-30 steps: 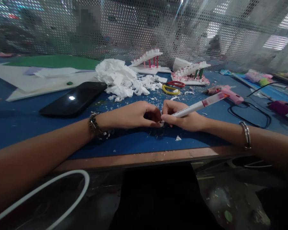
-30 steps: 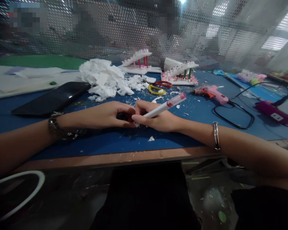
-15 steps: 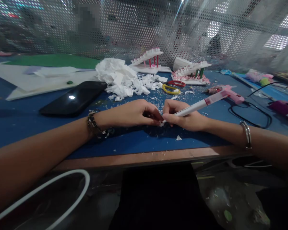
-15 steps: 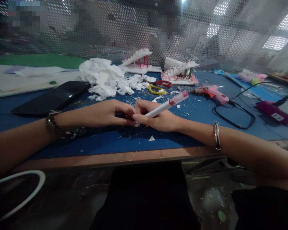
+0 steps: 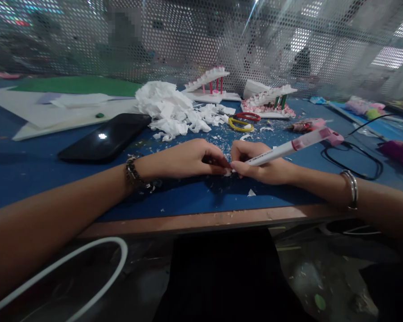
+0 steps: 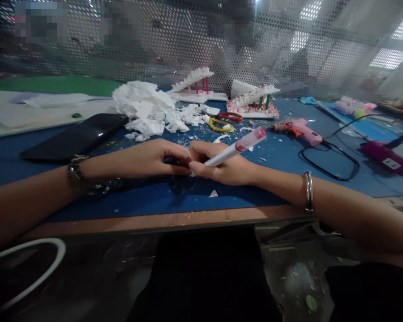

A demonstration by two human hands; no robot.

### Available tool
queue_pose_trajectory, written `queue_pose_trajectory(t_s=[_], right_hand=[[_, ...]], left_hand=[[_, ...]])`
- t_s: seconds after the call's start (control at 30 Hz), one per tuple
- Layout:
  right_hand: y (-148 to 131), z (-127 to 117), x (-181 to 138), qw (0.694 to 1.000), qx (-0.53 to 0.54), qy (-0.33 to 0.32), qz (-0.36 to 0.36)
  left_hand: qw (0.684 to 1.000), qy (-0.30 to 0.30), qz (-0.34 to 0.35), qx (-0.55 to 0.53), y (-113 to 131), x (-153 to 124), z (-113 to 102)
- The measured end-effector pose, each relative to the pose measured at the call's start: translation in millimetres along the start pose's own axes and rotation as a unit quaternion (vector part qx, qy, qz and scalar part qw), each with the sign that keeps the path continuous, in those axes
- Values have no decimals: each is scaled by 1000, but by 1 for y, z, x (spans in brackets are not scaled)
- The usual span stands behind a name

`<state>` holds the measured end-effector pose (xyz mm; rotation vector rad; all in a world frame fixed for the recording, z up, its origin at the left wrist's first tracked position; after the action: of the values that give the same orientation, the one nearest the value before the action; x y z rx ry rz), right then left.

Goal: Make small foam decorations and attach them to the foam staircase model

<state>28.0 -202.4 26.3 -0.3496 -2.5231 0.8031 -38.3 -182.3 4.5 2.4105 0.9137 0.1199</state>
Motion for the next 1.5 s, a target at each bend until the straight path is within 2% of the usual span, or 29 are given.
queue_pose_trajectory(t_s=[0.47,0.63,0.77,1.1,1.23,1.4,1.5], right_hand=[[-1,5,1,997,-70,-36,10],[-3,5,2,997,-64,-33,-6],[0,5,2,997,-71,-39,10],[-3,-1,-1,1000,-15,-11,5],[-1,3,0,999,-19,-32,9],[5,1,-1,998,67,-10,19],[6,2,-1,997,76,-4,18]], left_hand=[[1000,-3,9,10,-1,1,1],[1000,-8,8,9,-1,1,1],[1000,-1,9,9,-1,1,1],[1000,1,6,22,2,0,0],[1000,4,6,16,2,1,1],[1000,-5,5,-12,4,-1,3],[999,-16,24,-16,6,-3,3]])
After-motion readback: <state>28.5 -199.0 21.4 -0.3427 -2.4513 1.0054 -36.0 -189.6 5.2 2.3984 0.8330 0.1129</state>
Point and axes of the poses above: each hand's wrist, its own x-axis towards the middle knuckle, its own z-axis out of the palm, y = z × x, the point moved 9 cm from there along x, towards the middle knuckle, and after that the axes turned 6 degrees about -y, right-handed, at the moved point
